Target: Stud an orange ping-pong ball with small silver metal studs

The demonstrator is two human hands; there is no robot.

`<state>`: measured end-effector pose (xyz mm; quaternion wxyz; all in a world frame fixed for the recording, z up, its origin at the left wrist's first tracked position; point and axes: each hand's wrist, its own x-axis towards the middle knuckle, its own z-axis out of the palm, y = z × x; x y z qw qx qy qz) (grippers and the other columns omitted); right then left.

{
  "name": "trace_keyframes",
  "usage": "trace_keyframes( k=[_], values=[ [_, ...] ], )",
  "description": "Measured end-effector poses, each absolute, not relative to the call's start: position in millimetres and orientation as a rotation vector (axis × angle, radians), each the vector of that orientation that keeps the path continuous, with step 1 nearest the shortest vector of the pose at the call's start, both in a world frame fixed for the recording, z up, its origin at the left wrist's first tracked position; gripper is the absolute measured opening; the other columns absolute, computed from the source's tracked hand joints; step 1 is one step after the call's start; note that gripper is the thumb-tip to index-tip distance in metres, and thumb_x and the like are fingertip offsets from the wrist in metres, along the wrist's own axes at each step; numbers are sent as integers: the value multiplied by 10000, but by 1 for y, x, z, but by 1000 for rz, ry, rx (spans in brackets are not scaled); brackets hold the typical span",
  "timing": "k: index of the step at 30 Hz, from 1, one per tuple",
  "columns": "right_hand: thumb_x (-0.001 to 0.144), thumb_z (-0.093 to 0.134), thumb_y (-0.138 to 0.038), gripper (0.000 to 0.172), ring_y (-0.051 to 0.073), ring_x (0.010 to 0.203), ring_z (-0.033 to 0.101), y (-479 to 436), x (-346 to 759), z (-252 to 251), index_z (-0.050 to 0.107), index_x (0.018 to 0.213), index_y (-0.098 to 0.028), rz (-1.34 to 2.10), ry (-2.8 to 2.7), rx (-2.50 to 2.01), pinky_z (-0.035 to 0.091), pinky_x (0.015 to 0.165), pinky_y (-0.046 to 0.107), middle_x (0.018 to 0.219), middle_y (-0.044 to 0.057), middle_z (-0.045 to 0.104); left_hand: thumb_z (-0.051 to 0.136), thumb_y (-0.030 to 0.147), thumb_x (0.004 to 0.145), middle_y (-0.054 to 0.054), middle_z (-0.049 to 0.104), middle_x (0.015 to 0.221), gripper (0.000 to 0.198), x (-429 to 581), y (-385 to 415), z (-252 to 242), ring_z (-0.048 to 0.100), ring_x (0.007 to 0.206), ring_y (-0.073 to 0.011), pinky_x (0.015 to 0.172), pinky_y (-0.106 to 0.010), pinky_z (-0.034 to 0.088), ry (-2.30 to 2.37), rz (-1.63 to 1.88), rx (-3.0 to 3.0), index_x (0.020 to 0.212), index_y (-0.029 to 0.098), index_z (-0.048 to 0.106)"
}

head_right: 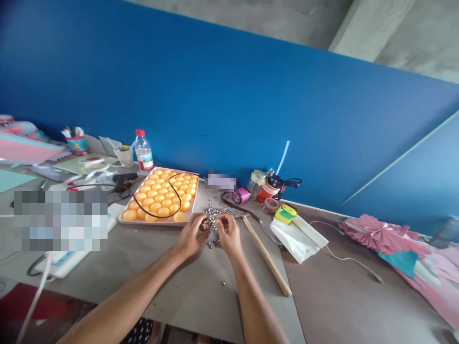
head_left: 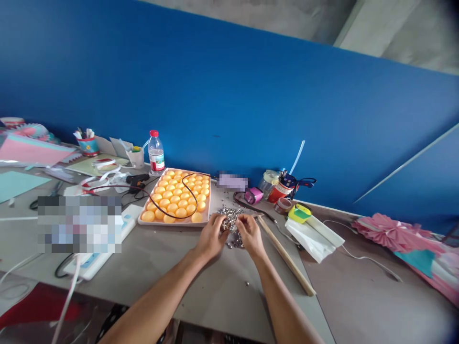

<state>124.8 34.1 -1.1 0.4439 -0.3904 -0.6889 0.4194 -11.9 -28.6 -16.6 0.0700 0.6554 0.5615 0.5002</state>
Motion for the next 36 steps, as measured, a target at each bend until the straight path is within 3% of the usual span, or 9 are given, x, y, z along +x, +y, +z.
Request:
trace_keyframes(
  k=[7,15,22,32,36],
  values=[
    [754,559,-400,414,179,869,596,22,109,-1,514,1116,-205,1389,-1689,-769,487,748,292,992,66,621,465,106,792,-128,531,1160,483,-11,-31,-18,526,1084,-222,923,-418,456,1710,1590,2002,1260,176,371],
    [737,550,-334,296,172,694,586,30,108,2,594,985,-179,1100,-1656,-975,476,666,298,806,33,642,484,214,836,-147,531,1195,452,-13,-28,-29,516,1129,-246,927,-443,462,1761,1524,2127,1269,170,360],
    [729,518,-237,286,210,860,577,52,122,-11,580,1001,-178,601,-1689,-1039,449,794,331,927,84,617,429,201,863,-128,569,1106,309,-14,-29,-22,554,1072,-228,914,-430,479,1880,1495,2266,1169,178,454],
    [738,475,-264,260,196,783,569,68,129,-20,588,951,-165,633,-1558,-1132,437,732,301,859,75,617,423,171,851,-118,567,1109,298,-11,-21,2,545,1076,-216,922,-415,472,1903,1308,2468,1145,173,474],
    [740,483,-320,242,193,719,564,71,131,-21,589,900,-172,739,-1483,-1179,436,699,303,796,58,614,445,162,833,-129,544,1146,298,-19,1,24,514,1106,-226,953,-431,439,1919,1036,2646,1127,158,496]
  ],
)
